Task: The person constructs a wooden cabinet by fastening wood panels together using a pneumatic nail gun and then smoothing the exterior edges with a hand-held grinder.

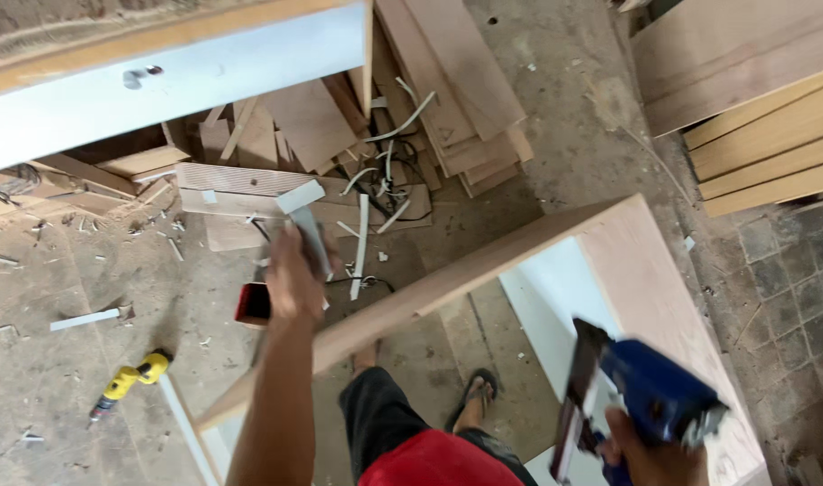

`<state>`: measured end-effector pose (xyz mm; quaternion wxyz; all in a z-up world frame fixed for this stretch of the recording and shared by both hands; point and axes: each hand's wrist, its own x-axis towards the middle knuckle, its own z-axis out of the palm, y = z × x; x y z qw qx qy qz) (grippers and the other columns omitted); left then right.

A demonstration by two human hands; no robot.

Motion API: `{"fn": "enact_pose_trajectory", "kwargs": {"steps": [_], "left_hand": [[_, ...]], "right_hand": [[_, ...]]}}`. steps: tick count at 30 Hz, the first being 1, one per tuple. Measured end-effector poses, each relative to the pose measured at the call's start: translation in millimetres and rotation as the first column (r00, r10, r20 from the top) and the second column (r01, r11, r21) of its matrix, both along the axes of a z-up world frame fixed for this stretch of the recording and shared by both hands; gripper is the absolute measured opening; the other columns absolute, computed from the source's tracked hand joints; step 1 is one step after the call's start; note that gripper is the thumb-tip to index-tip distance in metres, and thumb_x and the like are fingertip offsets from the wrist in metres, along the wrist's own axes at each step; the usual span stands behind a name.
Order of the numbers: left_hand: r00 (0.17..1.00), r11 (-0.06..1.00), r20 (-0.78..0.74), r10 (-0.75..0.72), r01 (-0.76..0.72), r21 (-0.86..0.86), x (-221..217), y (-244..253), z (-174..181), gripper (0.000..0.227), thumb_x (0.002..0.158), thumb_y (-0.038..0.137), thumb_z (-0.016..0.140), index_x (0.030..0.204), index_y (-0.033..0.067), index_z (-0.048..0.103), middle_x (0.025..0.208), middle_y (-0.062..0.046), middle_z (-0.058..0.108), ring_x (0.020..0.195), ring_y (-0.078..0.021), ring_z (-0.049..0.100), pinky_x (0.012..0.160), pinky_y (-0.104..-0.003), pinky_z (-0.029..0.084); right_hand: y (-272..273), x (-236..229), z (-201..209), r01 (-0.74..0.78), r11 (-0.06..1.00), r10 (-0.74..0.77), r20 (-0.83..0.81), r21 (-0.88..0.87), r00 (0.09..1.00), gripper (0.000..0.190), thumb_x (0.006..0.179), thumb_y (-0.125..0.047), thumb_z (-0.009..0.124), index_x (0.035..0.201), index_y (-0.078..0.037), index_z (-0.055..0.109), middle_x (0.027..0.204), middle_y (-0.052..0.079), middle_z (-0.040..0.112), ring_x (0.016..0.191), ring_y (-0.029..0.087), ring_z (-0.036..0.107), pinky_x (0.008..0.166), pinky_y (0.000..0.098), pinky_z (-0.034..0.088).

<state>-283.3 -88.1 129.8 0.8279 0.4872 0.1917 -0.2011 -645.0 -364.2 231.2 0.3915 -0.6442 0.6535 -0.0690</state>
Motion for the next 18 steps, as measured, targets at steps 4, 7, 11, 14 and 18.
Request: {"fn": "enact_pose_trajectory", "kwargs": {"steps": [4, 7, 11, 14, 18], "left_hand": [[0.996, 0.967, -0.057, 0.070, -0.081, -0.240, -150, -46, -21, 0.023, 0.110, 0.031, 0.048, 0.095, 0.0128, 0.047, 0.075, -0.018, 0.064, 0.059, -0.0268, 0.060, 0.054, -0.038, 0.050], [0.991, 0.946, -0.067, -0.114, 0.088, -0.311, -246, -92, 11, 0.051, 0.111, 0.035, 0.040, 0.131, -0.0059, 0.062, 0.090, -0.013, 0.062, 0.077, -0.0219, 0.058, 0.075, -0.036, 0.051], [0.991, 0.949, 0.033, -0.133, 0.137, -0.284, -336, -158, 47, 0.015, 0.103, 0.012, 0.057, 0.107, 0.0022, 0.067, 0.081, -0.005, 0.061, 0.067, -0.0167, 0.053, 0.064, -0.032, 0.044], [0.963, 0.973, 0.138, -0.231, 0.231, 0.019, -375, -209, 108, 0.018, 0.104, 0.016, 0.055, 0.096, 0.0093, 0.070, 0.072, -0.002, 0.061, 0.062, -0.0155, 0.054, 0.061, -0.033, 0.047], [0.813, 0.788, 0.408, -0.414, 0.095, 0.608, -414, -256, 145, 0.016, 0.091, 0.013, 0.073, 0.106, 0.0145, 0.080, 0.081, 0.001, 0.073, 0.063, -0.0088, 0.060, 0.053, -0.025, 0.050]], "right_hand": [[-82, -53, -3, -0.288, 0.955, 0.280, 0.091, 0.079, 0.956, 0.041, 0.094, -0.023, 0.075, 0.063, 0.001, 0.064, 0.051, 0.018, 0.064, 0.051, 0.028, 0.070, 0.053, 0.0397, 0.055], [-100, -57, 39, -0.397, 0.914, 0.275, 0.596, 0.080, 0.754, 0.024, 0.094, -0.012, 0.068, 0.089, 0.007, 0.054, 0.053, 0.015, 0.048, 0.041, 0.028, 0.055, 0.049, 0.0488, 0.058], [-124, -94, 76, -0.513, 0.840, 0.208, 0.769, 0.177, 0.605, 0.040, 0.098, -0.023, 0.061, 0.131, -0.001, 0.061, 0.054, 0.008, 0.048, 0.040, 0.021, 0.052, 0.048, 0.0433, 0.056], [-144, -125, 89, -0.578, 0.791, 0.174, 0.831, 0.202, 0.528, 0.044, 0.097, -0.030, 0.062, 0.131, -0.002, 0.061, 0.055, 0.008, 0.050, 0.041, 0.021, 0.054, 0.048, 0.0434, 0.055], [-152, -151, 101, -0.615, 0.760, 0.170, 0.849, 0.210, 0.501, 0.045, 0.094, -0.031, 0.065, 0.130, -0.003, 0.063, 0.055, 0.008, 0.051, 0.042, 0.022, 0.053, 0.049, 0.0438, 0.055]]}}
